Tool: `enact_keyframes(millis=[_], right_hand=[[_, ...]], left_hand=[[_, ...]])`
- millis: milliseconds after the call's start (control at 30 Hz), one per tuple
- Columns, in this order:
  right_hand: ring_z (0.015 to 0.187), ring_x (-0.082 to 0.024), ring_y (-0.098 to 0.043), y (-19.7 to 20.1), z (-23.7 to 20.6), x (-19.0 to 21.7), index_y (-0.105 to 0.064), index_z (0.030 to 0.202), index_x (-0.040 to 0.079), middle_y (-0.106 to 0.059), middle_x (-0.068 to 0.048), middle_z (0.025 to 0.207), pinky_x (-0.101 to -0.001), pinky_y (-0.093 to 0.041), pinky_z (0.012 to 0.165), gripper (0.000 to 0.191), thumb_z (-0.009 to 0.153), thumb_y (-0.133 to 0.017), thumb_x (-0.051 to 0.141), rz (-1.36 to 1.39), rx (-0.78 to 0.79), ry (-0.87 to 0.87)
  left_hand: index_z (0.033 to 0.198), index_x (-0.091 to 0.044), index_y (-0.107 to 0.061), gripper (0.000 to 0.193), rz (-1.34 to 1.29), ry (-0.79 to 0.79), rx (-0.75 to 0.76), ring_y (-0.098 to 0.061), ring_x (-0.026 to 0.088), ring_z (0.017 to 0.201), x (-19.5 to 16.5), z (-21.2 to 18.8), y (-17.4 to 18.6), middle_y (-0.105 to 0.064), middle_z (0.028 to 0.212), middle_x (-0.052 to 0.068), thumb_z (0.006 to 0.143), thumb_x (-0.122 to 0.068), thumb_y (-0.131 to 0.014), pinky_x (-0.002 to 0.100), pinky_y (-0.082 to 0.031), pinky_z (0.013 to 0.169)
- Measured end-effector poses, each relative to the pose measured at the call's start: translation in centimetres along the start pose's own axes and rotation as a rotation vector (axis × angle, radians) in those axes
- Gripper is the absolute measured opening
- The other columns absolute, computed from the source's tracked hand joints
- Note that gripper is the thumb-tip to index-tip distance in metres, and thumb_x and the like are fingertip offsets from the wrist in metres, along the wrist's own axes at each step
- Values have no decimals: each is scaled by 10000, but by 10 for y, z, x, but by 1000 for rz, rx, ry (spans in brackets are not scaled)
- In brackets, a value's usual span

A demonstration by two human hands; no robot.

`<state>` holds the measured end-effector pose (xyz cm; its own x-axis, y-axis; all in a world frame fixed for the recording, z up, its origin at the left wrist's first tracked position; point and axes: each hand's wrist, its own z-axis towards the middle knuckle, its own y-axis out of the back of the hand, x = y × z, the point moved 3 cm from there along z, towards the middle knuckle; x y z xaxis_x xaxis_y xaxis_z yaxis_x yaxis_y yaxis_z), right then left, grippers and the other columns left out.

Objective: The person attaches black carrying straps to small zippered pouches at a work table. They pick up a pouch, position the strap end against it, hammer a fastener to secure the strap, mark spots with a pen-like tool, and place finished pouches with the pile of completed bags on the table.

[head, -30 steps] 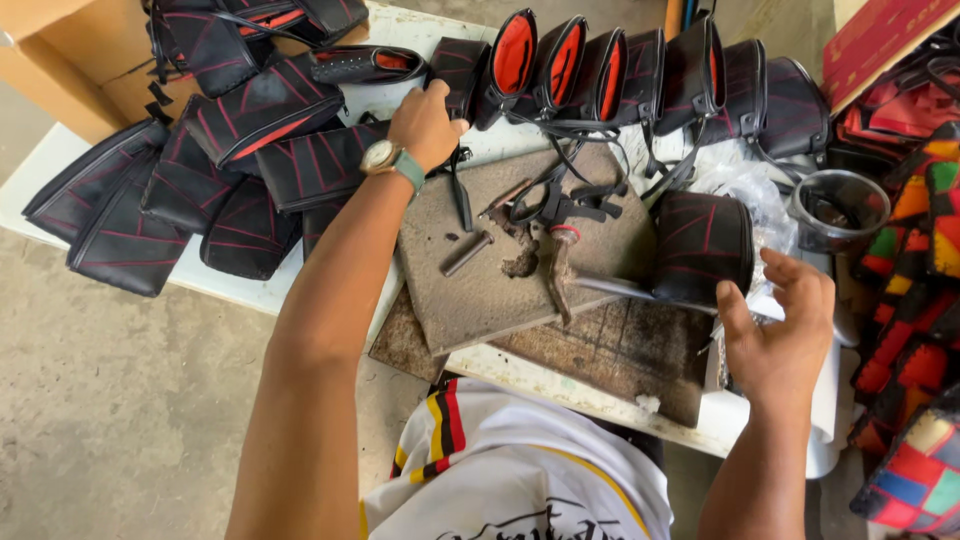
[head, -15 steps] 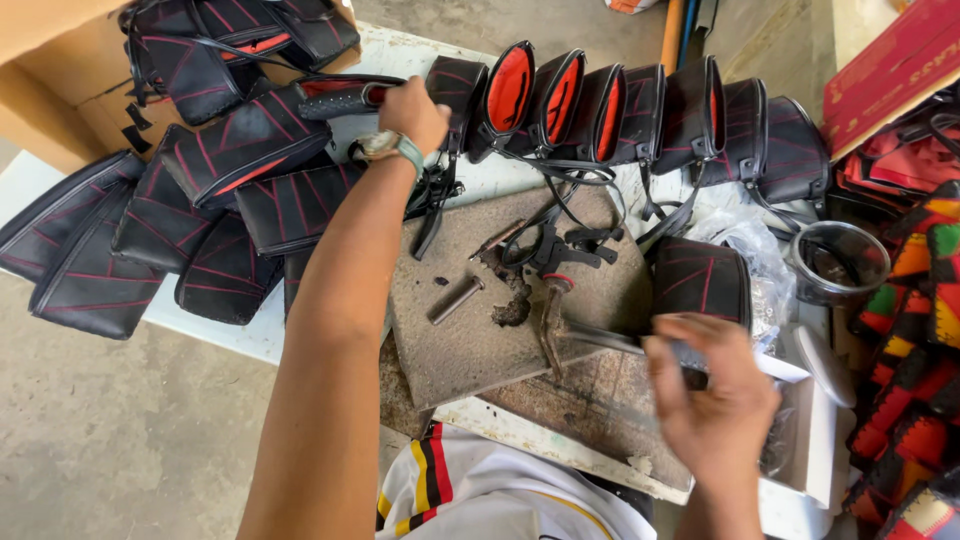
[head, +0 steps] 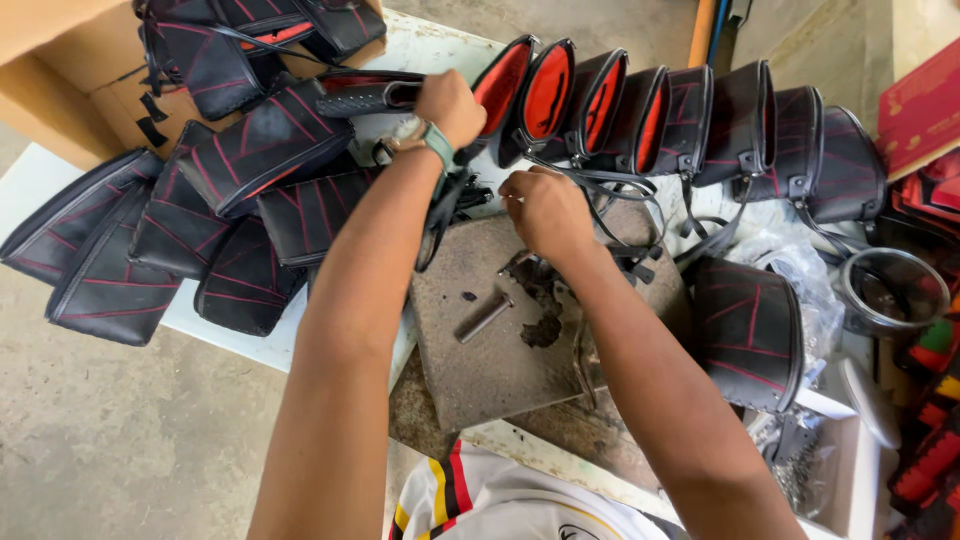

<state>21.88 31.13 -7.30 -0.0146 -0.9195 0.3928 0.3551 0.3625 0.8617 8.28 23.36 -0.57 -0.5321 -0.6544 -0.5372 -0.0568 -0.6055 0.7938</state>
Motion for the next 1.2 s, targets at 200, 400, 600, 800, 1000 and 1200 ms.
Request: enact_keyframes(millis=[200, 400, 600, 800, 1000, 1200], right_hand=[[934, -404, -701, -40, 43, 16, -728, 1152, 151, -729, -218, 995, -489, -551, 806, 350, 847, -592, 44, -144, 271, -205], [850, -408, -724, -39, 43, 12, -750, 1127, 89, -725, -269, 924, -466, -571, 841, 380, 806, -565, 3, -13, 204, -123], [761, -336, -770, -34, 36, -3, -700, 1197, 136, -795, -156, 861, -461, -606, 735, 327, 877, -640, 110, 141, 418, -404], [920, -310, -723, -34, 44, 10, -815, 999, 115, -775, -140, 970, -396, -563, 807, 288, 717, -775, 74, 22, 228, -31], [889, -257, -764, -28, 36, 2, -780, 1050, 92, -805, -113, 1007, -360, -582, 837, 202, 894, -654, 69, 17, 434, -207], [942, -247, -660, -31, 44, 18, -754, 1148, 159, -748, -108, 1105, -382, -526, 871, 282, 869, -757, 200, -57, 433, -153]], left_hand=[[885, 51, -729, 335, -147, -68, 41, -678, 466, 926, 21, -7, 6, -702, 913, 304, 897, -284, -723, 507, -540, 851], [1084, -24, -711, 321, -247, -221, -47, -714, 394, 942, 52, -32, 17, -749, 972, 202, 903, -289, -703, 468, -551, 850], [1327, -33, -505, 653, 143, -331, 214, -695, 434, 792, 67, -117, -4, -703, 885, 227, 754, -199, -768, 551, -528, 730], [1238, -97, -557, 344, -22, -315, 11, -684, 415, 848, 66, -99, 20, -711, 893, 197, 913, -77, -668, 525, -512, 739], [897, -59, -682, 26, 27, -362, -81, -668, 388, 905, 86, -70, 70, -717, 911, 155, 893, -55, -708, 506, -521, 769], [967, -64, -775, 116, -8, -223, 137, -670, 385, 973, 103, -93, 67, -704, 1013, 182, 882, -109, -711, 482, -521, 870]])
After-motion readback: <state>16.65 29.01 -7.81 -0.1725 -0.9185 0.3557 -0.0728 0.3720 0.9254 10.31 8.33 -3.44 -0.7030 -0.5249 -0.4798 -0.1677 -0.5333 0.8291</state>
